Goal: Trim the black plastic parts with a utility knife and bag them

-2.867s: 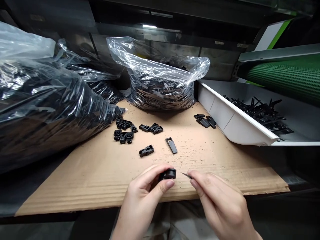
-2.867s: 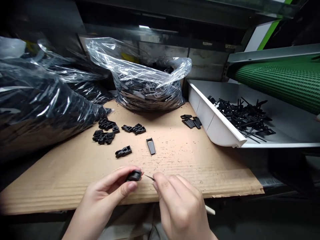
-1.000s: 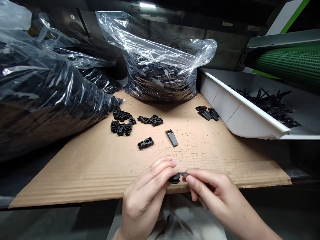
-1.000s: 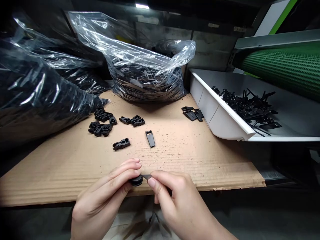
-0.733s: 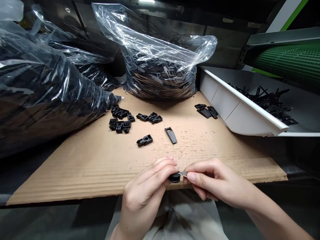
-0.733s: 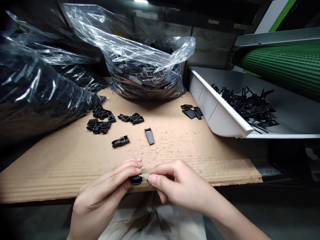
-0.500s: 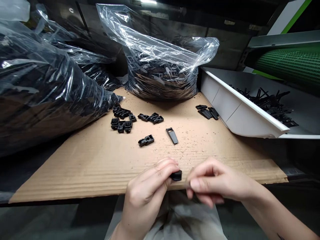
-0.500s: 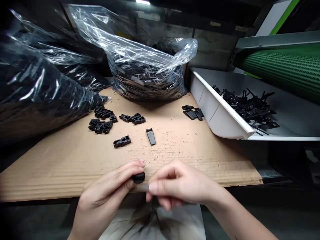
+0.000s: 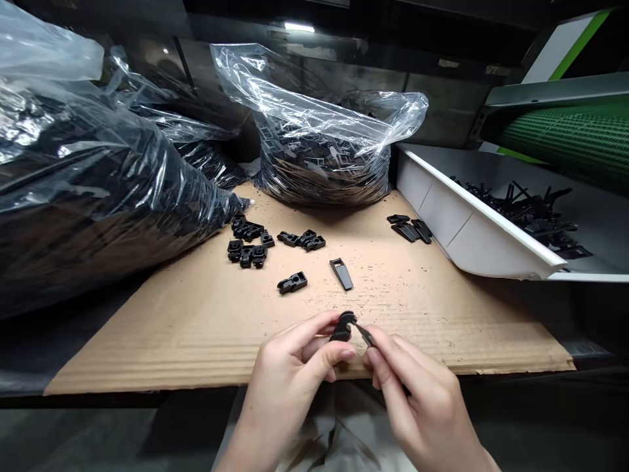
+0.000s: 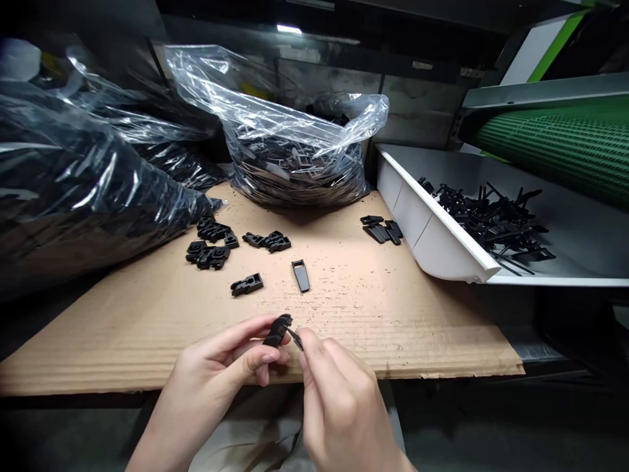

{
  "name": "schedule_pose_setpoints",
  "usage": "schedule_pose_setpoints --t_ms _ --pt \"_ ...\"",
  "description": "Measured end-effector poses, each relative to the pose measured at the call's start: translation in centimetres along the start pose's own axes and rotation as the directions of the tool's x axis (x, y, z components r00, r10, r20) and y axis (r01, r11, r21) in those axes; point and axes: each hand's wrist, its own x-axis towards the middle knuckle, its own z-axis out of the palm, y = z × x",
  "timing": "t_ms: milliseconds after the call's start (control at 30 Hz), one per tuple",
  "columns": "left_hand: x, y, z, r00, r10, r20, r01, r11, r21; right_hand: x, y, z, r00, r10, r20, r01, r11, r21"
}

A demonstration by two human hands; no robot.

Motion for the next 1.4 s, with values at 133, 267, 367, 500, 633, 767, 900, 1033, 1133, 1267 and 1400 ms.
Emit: schedule_pose_setpoints --t_ms 133,267,367,500,633,767,900,1033,1133,1267,1400 --pt "-0.1 0.1 0.1 0.999 -0.018 -0.027 0.017 0.999 -0.042 0.2 0.2 0.4 1.000 -0.011 0.020 0.011 1.000 -0.023" --pt "-0.3 0.5 0.3 0.998 0.006 -0.066 -0.002 0.998 0.055 0.3 0.4 0.3 0.999 -0.032 0.036 0.033 0.999 -0.014" --pt "-0.2 0.3 0.4 0.993 0.083 -0.084 -0.072 0.989 0.132 0.3 0.3 0.4 0.999 -0.031 0.031 0.032 0.999 -0.017" --pt "-0.2 -0.2 0.4 0.989 0.131 -0.071 -0.119 0.981 0.154 0.7 0.0 0.3 0.997 0.021 0.071 -0.021 1.000 -0.009" --pt "-0.3 -0.2 0.3 0.989 0.136 -0.058 -0.124 0.977 0.171 1.5 -0.3 -0.3 0.986 0.060 0.156 -0.064 0.998 0.025" --pt "-0.3 0.0 0.3 0.989 0.136 -0.063 -0.121 0.972 0.199 2.2 -0.3 -0.8 0.959 0.126 0.252 -0.145 0.988 0.057" --pt "-0.3 0.2 0.3 0.988 0.150 -0.040 -0.140 0.973 0.183 2.9 -0.2 -1.3 0.906 0.190 0.379 -0.236 0.968 0.079" --pt "-0.3 0.1 0.2 0.988 0.151 -0.039 -0.141 0.972 0.190 3.2 0.2 -2.1 0.853 0.213 0.477 -0.345 0.916 0.207" --pt "-0.4 0.1 0.1 0.985 0.167 -0.036 -0.155 0.963 0.222 3.2 0.4 -2.5 0.834 0.287 0.471 -0.479 0.801 0.360" --pt "-0.3 0.3 0.2 0.989 0.142 -0.031 -0.130 0.959 0.253 3.5 0.3 -2.3 0.878 0.369 0.304 -0.456 0.839 0.297" --pt "-0.1 0.4 0.5 0.991 0.136 0.012 -0.134 0.952 0.273 3.7 -0.1 -1.6 0.909 0.354 0.220 -0.399 0.890 0.219"
